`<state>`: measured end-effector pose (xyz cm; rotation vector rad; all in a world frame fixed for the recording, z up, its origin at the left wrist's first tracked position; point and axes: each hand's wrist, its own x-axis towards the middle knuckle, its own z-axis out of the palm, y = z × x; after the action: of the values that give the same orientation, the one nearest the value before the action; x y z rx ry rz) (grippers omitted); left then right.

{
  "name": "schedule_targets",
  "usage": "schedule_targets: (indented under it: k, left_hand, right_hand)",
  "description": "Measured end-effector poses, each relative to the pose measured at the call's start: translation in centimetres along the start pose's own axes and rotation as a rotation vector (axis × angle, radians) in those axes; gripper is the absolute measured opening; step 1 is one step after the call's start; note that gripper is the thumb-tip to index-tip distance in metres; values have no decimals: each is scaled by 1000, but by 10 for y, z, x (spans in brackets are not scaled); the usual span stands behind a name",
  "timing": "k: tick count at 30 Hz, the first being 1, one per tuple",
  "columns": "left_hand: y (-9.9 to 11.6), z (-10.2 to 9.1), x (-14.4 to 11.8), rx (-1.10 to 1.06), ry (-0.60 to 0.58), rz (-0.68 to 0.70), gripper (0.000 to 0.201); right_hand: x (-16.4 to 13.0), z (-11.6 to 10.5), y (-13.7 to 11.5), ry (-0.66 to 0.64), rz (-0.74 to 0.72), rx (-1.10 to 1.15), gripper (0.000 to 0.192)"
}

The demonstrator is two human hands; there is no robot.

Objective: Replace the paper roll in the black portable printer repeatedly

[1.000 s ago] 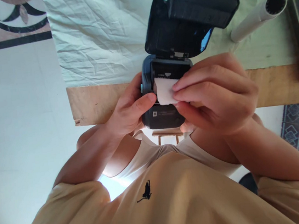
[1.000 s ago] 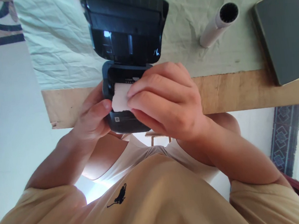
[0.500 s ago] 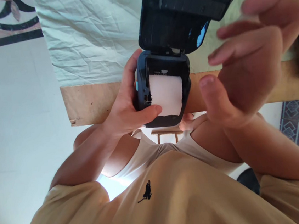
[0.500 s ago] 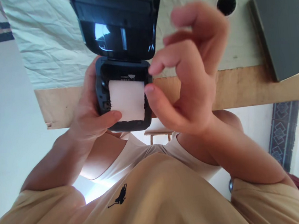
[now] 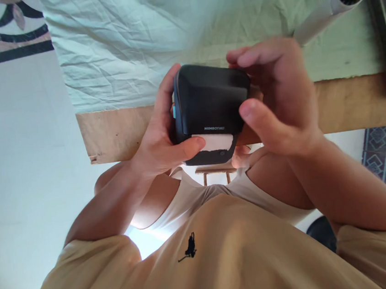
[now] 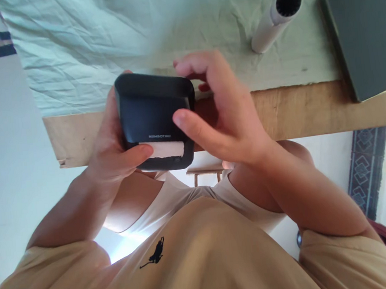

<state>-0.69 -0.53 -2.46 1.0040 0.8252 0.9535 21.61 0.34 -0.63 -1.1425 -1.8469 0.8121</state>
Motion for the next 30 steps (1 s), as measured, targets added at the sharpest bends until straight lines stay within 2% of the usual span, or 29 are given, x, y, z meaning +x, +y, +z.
schedule_targets:
  k: [4, 8, 14, 15, 19, 22, 26, 30]
  left_hand:
    - [12, 4, -2, -29, -50, -11, 79]
    - [17, 7, -3, -59, -40, -98, 65]
    - [0, 9, -1, -118, -49, 27, 37]
    - [-1, 11, -1, -133, -64, 38, 36]
    - [3, 21, -1, -218, 74, -56, 36]
    - [7, 25, -2, -263, 105, -47, 35]
    - [5, 23, -2, -248, 86, -48, 37]
    - [0, 21, 1, -257, 62, 33, 37]
  right_hand:
    - [4, -1, 4, -137, -66, 92, 44]
    - [7, 0, 5, -140, -102, 72, 48]
    - [6, 0, 9, -165, -141, 42, 55]
    - [6, 0, 9, -163, -141, 56, 55]
    - [6, 3, 12, -124, -134, 91, 57]
    - [7, 5, 13, -110, -160, 87, 58]
    - [8, 5, 13, -120, -200, 66, 52]
    - [8, 6, 13, -102, -231, 35, 51]
